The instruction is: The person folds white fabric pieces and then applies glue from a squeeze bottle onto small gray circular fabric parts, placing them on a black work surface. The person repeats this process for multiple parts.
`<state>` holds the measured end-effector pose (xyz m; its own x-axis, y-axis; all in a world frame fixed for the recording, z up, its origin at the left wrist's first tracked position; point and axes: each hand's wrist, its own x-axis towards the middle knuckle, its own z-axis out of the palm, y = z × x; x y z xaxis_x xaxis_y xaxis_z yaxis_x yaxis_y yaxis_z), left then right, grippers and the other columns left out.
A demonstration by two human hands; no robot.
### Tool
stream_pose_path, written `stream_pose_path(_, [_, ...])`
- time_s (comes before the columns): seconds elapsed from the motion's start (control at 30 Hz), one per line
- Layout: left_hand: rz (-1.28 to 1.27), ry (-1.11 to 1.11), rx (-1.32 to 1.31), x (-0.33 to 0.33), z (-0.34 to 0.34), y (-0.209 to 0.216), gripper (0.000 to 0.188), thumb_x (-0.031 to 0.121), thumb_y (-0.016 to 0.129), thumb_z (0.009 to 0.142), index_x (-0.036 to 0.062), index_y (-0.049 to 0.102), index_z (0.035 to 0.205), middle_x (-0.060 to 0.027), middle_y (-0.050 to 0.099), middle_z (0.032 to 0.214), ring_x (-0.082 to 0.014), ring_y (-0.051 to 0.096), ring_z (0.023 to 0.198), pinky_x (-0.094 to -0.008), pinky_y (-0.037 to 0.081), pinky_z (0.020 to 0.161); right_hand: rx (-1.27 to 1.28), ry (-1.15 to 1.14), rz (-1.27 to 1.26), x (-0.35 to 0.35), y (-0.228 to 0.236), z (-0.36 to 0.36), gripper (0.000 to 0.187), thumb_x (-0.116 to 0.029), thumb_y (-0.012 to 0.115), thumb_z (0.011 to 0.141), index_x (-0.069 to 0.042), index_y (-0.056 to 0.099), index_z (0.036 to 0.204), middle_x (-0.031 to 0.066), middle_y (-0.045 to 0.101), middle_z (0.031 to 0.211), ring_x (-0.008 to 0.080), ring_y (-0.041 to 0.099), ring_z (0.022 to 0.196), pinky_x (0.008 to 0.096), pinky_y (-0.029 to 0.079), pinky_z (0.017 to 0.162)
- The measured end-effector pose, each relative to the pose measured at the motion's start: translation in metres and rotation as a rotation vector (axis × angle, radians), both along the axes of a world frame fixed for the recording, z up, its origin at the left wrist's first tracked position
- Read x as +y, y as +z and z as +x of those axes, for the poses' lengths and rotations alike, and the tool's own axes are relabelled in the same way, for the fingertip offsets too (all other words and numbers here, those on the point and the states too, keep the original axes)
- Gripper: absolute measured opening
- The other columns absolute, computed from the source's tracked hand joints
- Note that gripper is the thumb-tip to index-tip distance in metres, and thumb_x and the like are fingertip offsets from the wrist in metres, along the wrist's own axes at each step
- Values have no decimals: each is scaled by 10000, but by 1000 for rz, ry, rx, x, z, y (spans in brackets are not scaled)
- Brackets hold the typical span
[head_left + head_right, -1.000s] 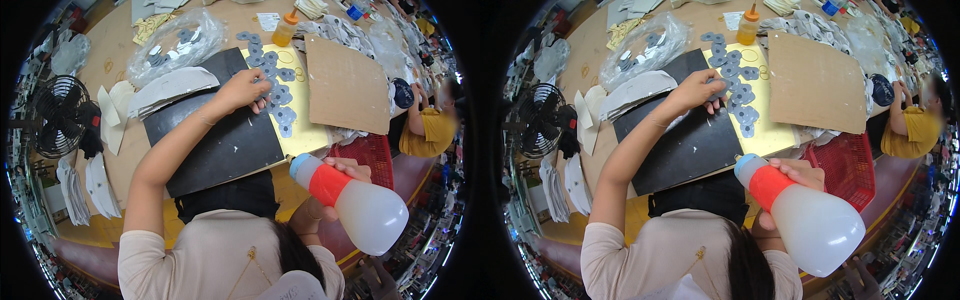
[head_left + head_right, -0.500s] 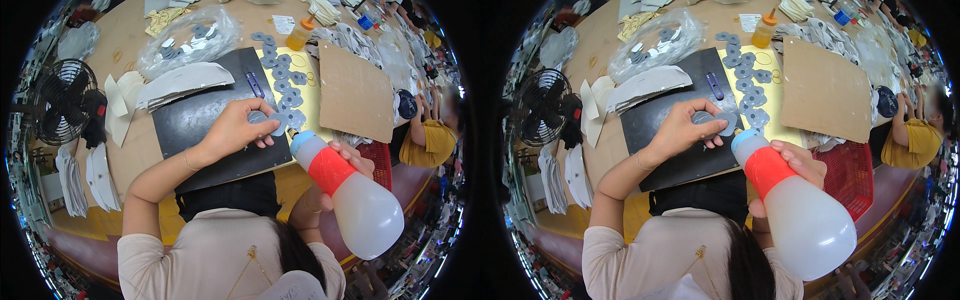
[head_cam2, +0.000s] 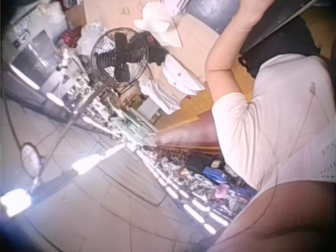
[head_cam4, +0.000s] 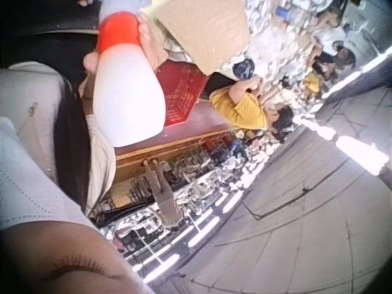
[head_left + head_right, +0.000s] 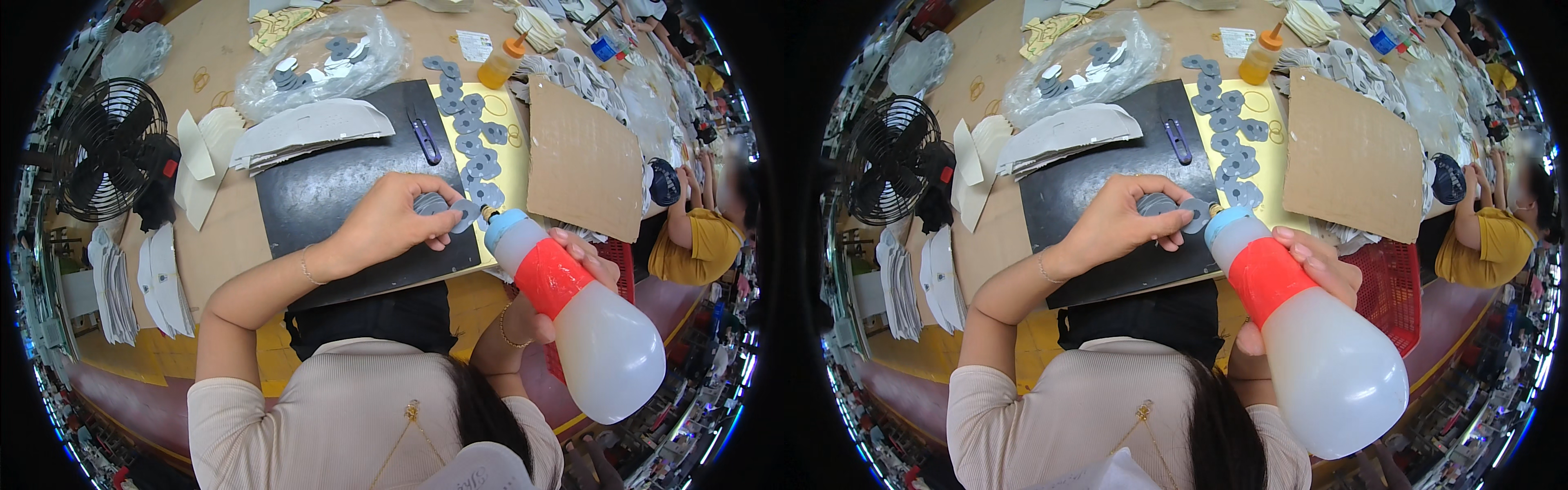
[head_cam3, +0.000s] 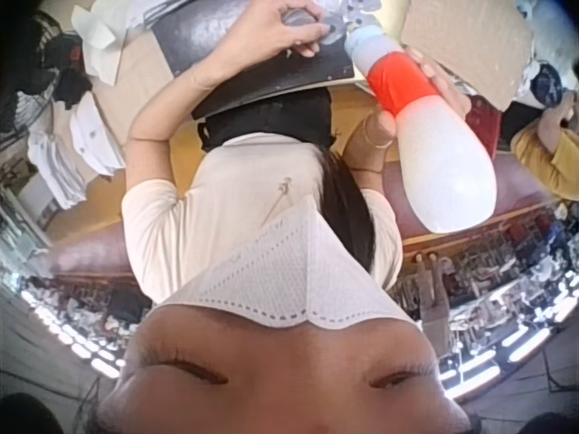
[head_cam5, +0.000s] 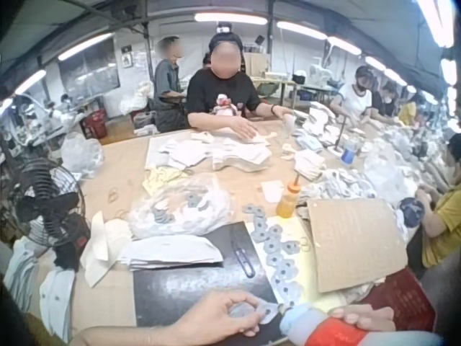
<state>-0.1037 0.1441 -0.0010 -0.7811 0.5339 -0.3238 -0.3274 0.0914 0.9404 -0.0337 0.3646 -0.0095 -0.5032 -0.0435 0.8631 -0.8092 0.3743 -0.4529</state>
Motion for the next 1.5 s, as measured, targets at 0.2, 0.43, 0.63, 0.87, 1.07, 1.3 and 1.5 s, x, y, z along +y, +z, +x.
stream_pose_path(0.2, [40, -46, 22, 0, 2, 1, 185, 85, 636, 850, -71, 617, 948, -80, 637, 730, -98, 626, 627, -213, 527, 586, 43, -45, 102, -7, 2, -7, 845, -543, 715, 704, 78, 396, 1180, 193, 512, 1041, 321, 621, 916, 373, 556, 785])
stream_pose_path(0.43, [109, 77, -90, -1, -1, 1, 176, 78, 661, 832, -55, 610, 936, -83, 633, 749, -105, 636, 642, -208, 519, 562, -19, 12, -68, -10, -2, 9, 837, -554, 713, 702, 68, 406, 1171, 181, 505, 1025, 311, 615, 910, 350, 547, 764])
stream_pose_path(0.63, [7, 61, 41, -4, -4, -1, 198, 106, 696, 807, -37, 613, 917, -56, 626, 778, -84, 616, 629, -189, 469, 499, -33, -2, -29, -17, -4, 11, 816, -530, 743, 690, 62, 427, 1154, 177, 516, 996, 309, 621, 892, 335, 544, 721])
stream_pose_path(0.87, [4, 83, 58, -4, -4, 0, 202, 112, 699, 798, -21, 603, 915, -67, 623, 844, -90, 618, 633, -193, 458, 488, -9, 1, -21, -21, -7, 5, 762, -483, 768, 692, 70, 467, 1122, 190, 568, 961, 305, 628, 876, 346, 547, 710])
stream_pose_path(1.07, [28, 105, 14, -3, -3, 0, 168, 105, 685, 805, -10, 586, 877, -77, 620, 880, -94, 619, 627, -198, 444, 475, 32, -2, -44, -19, -4, 6, 813, -513, 743, 702, 88, 434, 1154, 198, 546, 1013, 320, 639, 833, 343, 560, 651])
stream_pose_path(1.3, [-31, 106, 57, 2, 1, -2, 183, 168, 688, 809, 10, 607, 851, -32, 625, 770, -58, 584, 600, -184, 423, 485, 72, 28, 37, -17, -4, 0, 811, -508, 743, 704, 96, 435, 1149, 193, 535, 1021, 334, 638, 845, 363, 569, 669])
stream_pose_path(1.5, [-34, 130, 105, 6, 4, -5, 191, 183, 693, 805, 8, 618, 823, -22, 625, 760, -43, 564, 587, -179, 421, 490, -49, 14, -2, -19, -11, 9, 800, -605, 664, 715, 74, 455, 1082, 148, 503, 950, 295, 614, 820, 341, 543, 698])
